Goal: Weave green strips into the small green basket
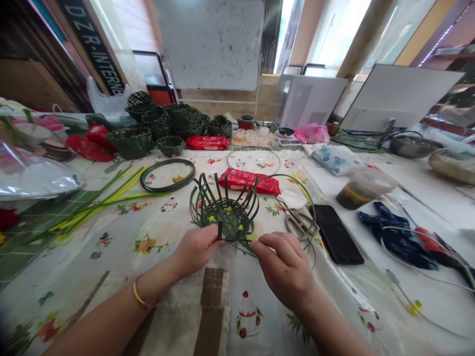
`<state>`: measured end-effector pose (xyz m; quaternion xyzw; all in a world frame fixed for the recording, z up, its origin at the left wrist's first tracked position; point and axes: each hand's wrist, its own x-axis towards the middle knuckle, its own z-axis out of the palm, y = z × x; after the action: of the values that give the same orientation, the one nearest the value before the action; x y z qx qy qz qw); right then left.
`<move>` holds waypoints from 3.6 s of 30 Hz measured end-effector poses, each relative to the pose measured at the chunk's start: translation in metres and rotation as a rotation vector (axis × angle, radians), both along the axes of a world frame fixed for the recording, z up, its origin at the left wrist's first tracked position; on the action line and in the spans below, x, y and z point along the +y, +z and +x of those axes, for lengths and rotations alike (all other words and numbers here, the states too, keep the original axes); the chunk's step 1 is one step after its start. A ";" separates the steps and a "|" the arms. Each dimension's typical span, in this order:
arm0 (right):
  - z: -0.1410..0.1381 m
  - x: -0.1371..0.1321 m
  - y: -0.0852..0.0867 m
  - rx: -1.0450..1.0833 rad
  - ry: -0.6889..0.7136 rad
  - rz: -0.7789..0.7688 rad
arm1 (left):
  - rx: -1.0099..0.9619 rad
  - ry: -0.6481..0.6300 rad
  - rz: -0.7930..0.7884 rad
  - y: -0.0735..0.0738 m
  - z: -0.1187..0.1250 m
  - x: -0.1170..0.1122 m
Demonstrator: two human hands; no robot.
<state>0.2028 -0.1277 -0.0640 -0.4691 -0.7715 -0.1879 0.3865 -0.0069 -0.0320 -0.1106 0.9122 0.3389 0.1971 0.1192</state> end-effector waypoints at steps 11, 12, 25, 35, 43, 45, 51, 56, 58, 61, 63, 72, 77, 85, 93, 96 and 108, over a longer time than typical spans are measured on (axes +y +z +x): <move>0.018 0.016 -0.004 0.131 0.029 -0.383 | -0.149 -0.029 0.010 0.011 -0.010 0.010; 0.021 0.018 -0.006 0.102 0.048 -0.394 | -0.105 -0.070 0.094 0.010 -0.010 0.009; 0.020 0.003 0.002 0.164 0.146 -0.075 | 0.028 -0.171 0.272 -0.001 -0.006 0.002; 0.047 0.027 -0.009 0.202 0.087 -0.632 | -0.421 0.066 -0.337 0.003 -0.016 0.025; 0.009 0.030 -0.024 0.086 0.013 -0.596 | -0.474 0.083 -0.427 0.011 -0.006 0.011; -0.005 0.027 -0.026 0.095 -0.007 -0.657 | -0.454 0.050 -0.373 0.014 -0.003 0.004; -0.017 0.032 -0.027 0.129 -0.116 -0.782 | -0.569 0.023 -0.310 0.018 -0.003 -0.005; -0.021 0.036 -0.034 0.120 -0.185 -0.852 | -0.492 0.077 -0.395 0.012 -0.002 0.005; -0.024 0.036 -0.037 0.129 -0.198 -0.879 | -0.467 0.093 -0.403 0.008 -0.001 0.007; -0.027 0.037 -0.041 0.133 -0.202 -0.913 | -0.550 0.216 -0.243 0.006 -0.003 0.004; -0.029 0.037 -0.042 0.132 -0.206 -0.928 | -0.629 0.238 0.053 0.006 -0.006 -0.002; -0.034 0.042 -0.046 0.105 -0.224 -0.978 | 0.014 0.034 0.295 -0.006 0.009 -0.020; -0.033 0.042 -0.044 0.132 -0.137 -0.999 | 0.082 -0.026 0.242 -0.006 0.002 -0.008; -0.012 0.042 -0.043 0.360 -0.002 -1.120 | -0.105 -0.043 0.532 0.003 -0.008 -0.001; -0.002 0.039 -0.041 0.454 0.173 -1.235 | -0.102 -0.196 0.767 0.009 -0.004 -0.008; 0.003 0.040 -0.038 0.412 0.204 -1.224 | -0.089 -0.231 0.754 0.005 -0.001 -0.010; -0.003 0.036 -0.024 0.241 0.167 -1.158 | 0.062 -0.091 0.450 -0.001 0.002 -0.010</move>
<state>0.2001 -0.0915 -0.0883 -0.5594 -0.7335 0.3485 0.1662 -0.0050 -0.0417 -0.1111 0.9357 0.2485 0.2342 -0.0887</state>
